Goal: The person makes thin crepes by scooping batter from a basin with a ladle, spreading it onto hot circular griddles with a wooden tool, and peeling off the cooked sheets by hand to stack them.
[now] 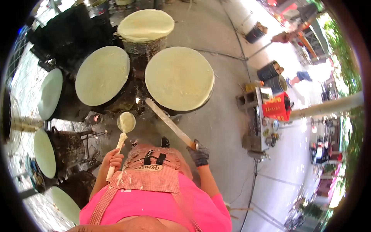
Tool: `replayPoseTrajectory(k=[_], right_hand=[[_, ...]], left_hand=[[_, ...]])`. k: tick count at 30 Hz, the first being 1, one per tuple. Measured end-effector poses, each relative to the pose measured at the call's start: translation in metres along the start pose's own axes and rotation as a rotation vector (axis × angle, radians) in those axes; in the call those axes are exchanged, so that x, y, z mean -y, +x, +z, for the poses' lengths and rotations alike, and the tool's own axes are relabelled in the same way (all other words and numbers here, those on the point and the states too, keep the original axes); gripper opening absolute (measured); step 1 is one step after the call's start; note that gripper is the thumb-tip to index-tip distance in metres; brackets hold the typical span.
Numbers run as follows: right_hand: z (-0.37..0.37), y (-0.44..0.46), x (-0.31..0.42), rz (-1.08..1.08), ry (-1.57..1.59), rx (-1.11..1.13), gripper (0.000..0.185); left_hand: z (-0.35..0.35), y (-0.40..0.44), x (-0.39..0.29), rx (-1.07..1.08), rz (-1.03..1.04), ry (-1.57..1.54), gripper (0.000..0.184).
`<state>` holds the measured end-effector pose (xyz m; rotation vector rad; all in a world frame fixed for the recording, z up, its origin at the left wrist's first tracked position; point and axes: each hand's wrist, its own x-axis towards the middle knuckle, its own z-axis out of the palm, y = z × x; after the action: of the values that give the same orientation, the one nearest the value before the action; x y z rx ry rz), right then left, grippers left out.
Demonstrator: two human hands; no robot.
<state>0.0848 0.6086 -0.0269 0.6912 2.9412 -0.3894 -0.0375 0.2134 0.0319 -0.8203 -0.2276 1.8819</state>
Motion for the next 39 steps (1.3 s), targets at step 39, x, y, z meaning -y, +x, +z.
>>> replayPoseTrajectory(k=[39], right_hand=[[-0.236, 0.388, -0.03, -0.291, -0.148, -0.742, 0.033]], left_hand=[[-0.055, -0.017, 0.061, -0.037, 0.277, -0.082, 0.013]])
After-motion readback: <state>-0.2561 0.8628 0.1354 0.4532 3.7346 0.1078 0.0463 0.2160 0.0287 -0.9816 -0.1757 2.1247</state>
